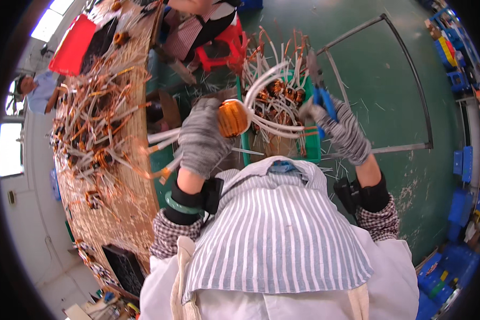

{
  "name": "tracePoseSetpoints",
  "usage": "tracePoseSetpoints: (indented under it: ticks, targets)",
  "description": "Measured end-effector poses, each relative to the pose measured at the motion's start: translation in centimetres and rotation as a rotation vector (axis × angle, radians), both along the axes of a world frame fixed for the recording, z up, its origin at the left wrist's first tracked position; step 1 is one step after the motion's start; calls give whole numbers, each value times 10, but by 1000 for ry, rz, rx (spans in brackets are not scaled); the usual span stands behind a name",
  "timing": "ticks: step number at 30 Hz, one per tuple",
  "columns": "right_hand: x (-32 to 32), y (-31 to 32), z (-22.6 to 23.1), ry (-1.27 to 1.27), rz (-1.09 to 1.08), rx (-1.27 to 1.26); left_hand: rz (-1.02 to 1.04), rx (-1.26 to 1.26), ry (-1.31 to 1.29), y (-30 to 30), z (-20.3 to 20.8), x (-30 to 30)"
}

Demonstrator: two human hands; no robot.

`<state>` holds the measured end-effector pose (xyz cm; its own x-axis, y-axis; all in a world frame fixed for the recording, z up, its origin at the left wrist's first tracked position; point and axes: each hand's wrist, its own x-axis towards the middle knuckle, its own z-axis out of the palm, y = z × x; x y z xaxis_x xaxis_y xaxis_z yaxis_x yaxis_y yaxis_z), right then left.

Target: Trimming the excess insulation and wires from copper coil assemblies using pliers.

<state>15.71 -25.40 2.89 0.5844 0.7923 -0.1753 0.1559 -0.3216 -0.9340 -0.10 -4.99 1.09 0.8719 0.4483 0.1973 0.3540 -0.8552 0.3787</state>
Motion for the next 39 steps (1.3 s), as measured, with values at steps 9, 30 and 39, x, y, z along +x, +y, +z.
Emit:
tracePoseSetpoints:
  ticks: [9, 30, 39]
  targets:
    - [9, 52, -16, -33, 530, -36, -429, 166, 97, 11, 36, -2]
    - [-53, 71, -42, 567, -117, 536, -173, -1935, -945, -9, -24, -18]
    - [-47, 71, -59, 355, -11, 599, 10, -1720, -1003, -15, 5, 5]
